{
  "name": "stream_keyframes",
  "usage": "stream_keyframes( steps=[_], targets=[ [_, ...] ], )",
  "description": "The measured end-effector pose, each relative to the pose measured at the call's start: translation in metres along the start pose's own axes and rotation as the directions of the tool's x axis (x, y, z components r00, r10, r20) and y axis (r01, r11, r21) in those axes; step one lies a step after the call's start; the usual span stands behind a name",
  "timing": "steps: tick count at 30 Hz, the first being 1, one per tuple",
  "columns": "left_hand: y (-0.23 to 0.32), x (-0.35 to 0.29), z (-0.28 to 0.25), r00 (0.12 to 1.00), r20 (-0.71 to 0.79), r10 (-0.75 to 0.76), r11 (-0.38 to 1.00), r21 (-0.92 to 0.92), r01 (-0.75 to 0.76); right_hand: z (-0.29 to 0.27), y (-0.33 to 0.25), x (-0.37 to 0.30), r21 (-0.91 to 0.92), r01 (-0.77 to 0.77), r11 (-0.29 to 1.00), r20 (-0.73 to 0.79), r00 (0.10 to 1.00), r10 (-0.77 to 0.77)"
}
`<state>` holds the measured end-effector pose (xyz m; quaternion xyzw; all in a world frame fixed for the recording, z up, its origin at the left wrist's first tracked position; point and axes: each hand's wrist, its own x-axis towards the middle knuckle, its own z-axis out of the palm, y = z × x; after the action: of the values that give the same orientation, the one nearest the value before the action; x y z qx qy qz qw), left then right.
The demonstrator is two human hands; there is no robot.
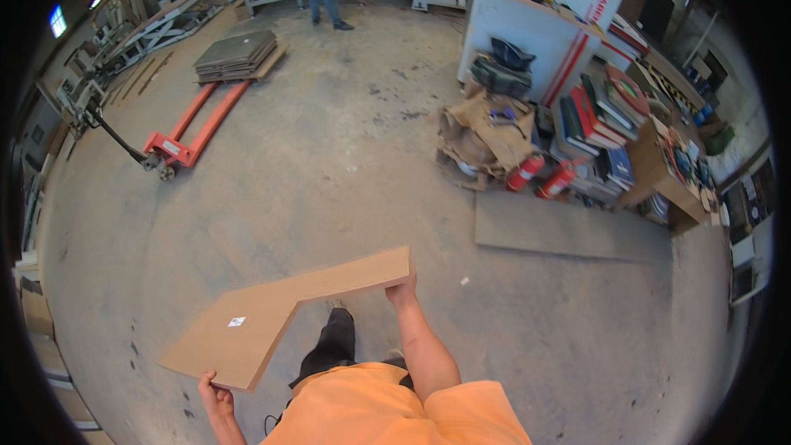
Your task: The person carries a large L-shaped wooden panel across a workshop, places it on a metal frame, then walks to a conveyor machine. They pick up a barcode scanner and scan labels on several wooden panels, placing them on the conveyor belt.
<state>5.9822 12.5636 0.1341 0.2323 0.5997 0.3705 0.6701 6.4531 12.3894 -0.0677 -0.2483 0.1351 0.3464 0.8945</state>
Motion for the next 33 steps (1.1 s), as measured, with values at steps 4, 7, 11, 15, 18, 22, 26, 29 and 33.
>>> stream_keyframes(
  steps=[4,7,11,15,18,22,26,29,33],
  targets=[
    [0.041,0.12,0.058,0.994,-0.001,-0.11,0.993,0.032,0.11,0.092,0.018,0.107,-0.128,0.012,0.992,0.005,1.0,-0.012],
    [0.07,0.212,0.106,0.95,-0.014,-0.311,0.95,-0.015,0.31,0.152,0.011,0.168,-0.234,0.064,0.97,-0.007,0.998,-0.068],
    [0.099,0.319,0.19,0.882,0.107,-0.46,0.888,0.054,0.456,0.221,-0.014,0.233,-0.379,0.194,0.905,0.035,0.98,-0.195],
    [0.111,0.412,0.298,0.819,0.166,-0.549,0.835,0.063,0.547,0.277,-0.048,0.309,-0.372,0.412,0.832,0.204,0.91,-0.36],
    [0.114,0.475,0.383,0.786,0.196,-0.587,0.801,0.003,0.598,0.32,-0.071,0.379,-0.404,0.508,0.761,0.311,0.858,-0.408],
    [0.125,0.546,0.486,0.735,0.226,-0.639,0.763,0.069,0.643,0.4,-0.087,0.471,-0.366,0.619,0.695,0.374,0.782,-0.5],
    [0.152,0.604,0.578,0.72,0.422,-0.551,0.814,0.08,0.576,0.503,-0.09,0.538,-0.392,0.732,0.558,0.4,0.681,-0.613],
    [0.171,0.647,0.652,0.747,0.371,-0.552,0.822,0.087,0.564,0.576,-0.093,0.573,-0.464,0.792,0.396,0.486,0.601,-0.634],
    [0.182,0.721,0.769,0.547,0.506,-0.667,0.709,0.203,0.676,0.646,-0.1,0.615,-0.491,0.824,0.282,0.523,0.538,-0.661]
  ],
)
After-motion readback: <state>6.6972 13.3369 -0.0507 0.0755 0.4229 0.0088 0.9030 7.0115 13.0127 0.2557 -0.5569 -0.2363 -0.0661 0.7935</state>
